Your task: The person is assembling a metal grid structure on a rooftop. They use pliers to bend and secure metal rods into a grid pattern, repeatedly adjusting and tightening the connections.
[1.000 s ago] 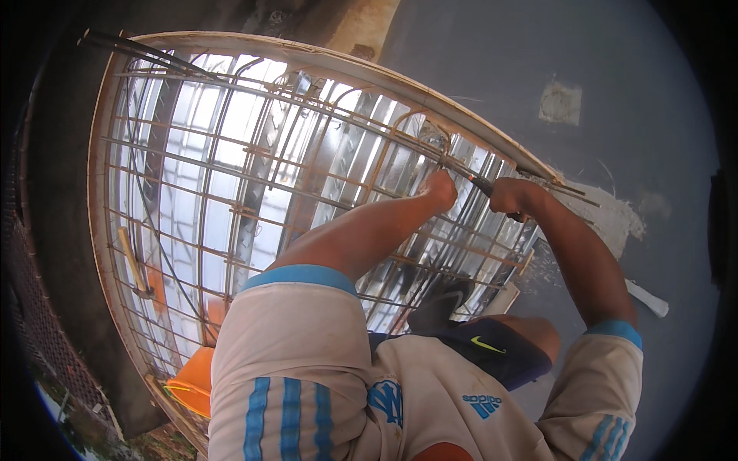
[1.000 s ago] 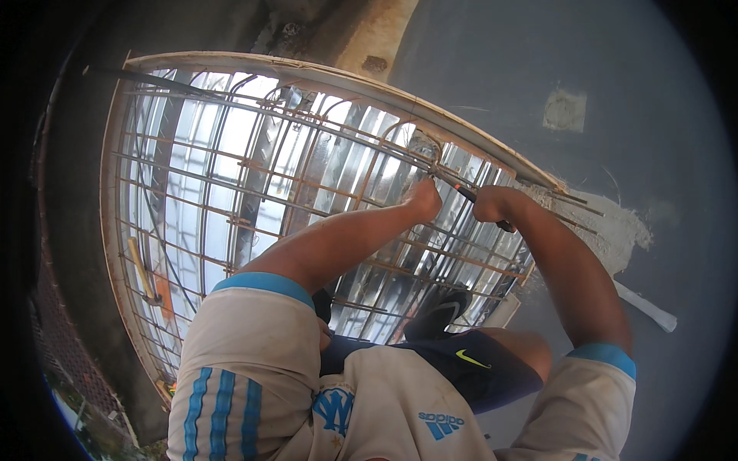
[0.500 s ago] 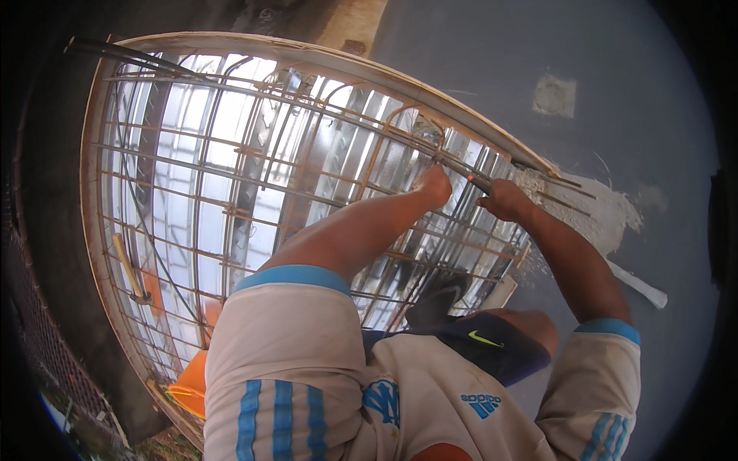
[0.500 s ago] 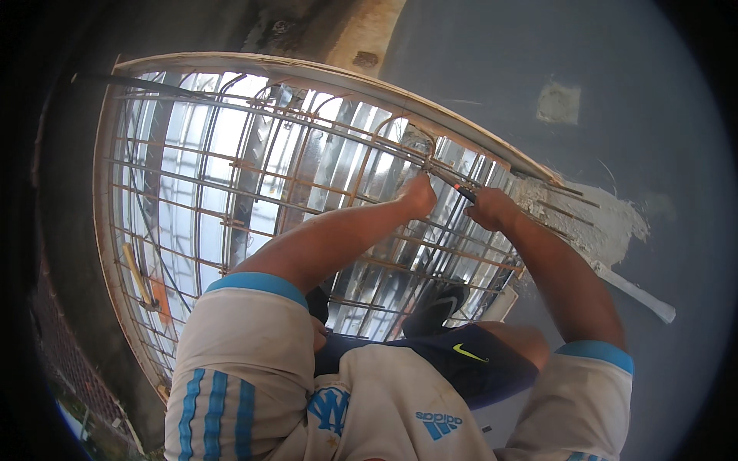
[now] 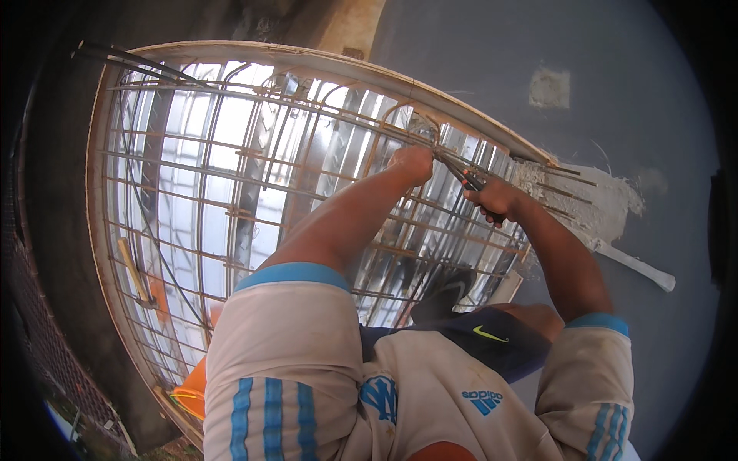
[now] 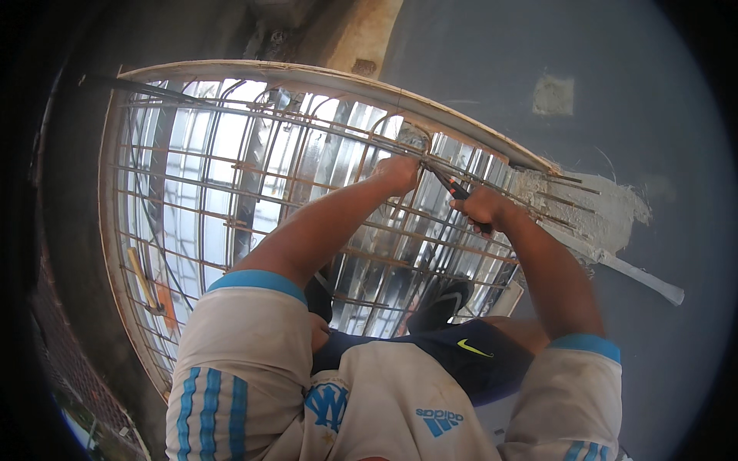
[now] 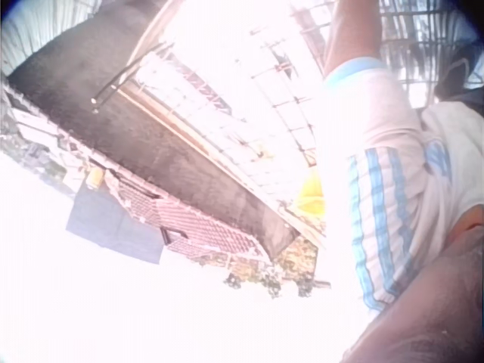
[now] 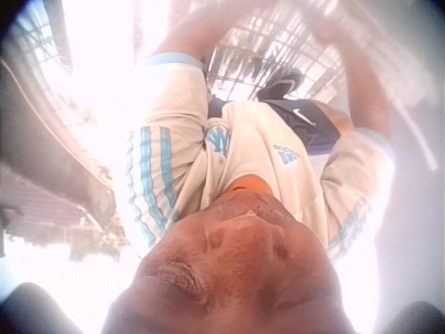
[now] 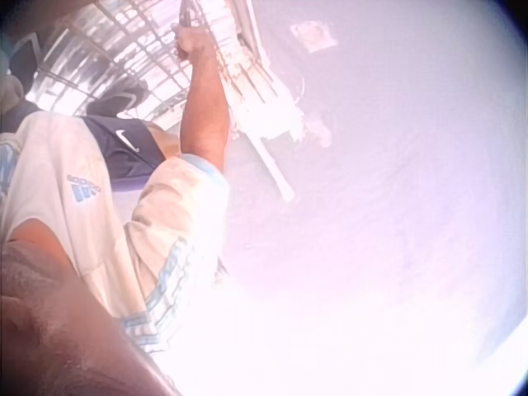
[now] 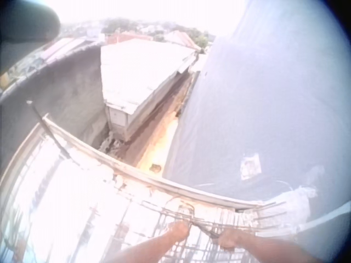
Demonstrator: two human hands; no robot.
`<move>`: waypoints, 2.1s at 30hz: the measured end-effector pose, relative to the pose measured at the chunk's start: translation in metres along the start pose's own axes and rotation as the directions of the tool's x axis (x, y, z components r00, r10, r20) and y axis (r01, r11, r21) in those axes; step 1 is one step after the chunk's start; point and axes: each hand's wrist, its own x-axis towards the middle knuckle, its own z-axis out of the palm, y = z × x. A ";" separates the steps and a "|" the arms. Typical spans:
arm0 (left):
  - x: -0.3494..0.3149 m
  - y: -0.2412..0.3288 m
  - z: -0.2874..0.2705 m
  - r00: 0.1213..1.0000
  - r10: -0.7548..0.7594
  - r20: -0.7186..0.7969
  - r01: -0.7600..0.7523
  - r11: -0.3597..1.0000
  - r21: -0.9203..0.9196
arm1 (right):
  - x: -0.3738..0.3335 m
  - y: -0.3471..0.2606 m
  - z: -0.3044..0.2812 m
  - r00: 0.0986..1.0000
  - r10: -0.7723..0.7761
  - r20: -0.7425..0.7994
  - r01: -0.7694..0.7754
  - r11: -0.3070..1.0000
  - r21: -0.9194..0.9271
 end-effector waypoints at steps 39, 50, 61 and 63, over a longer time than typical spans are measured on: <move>-0.019 0.054 0.033 0.793 0.105 -0.600 -0.182 0.981 -0.067 | -0.031 -0.062 0.007 0.900 -0.394 -0.186 -0.018 0.393 -0.919; 0.008 0.013 0.032 0.974 -0.217 -0.065 0.197 0.953 -0.229 | 0.006 -0.002 -0.035 0.980 0.090 0.180 -0.043 0.968 -0.248; 0.041 -0.058 -0.001 0.983 0.157 0.100 -0.173 0.968 0.182 | 0.035 0.114 0.004 0.956 -0.147 0.254 0.144 0.989 0.028; 0.042 -0.058 -0.013 0.961 0.251 0.117 -0.276 0.893 0.354 | 0.038 0.123 0.006 0.954 -0.160 0.255 0.167 0.986 -0.008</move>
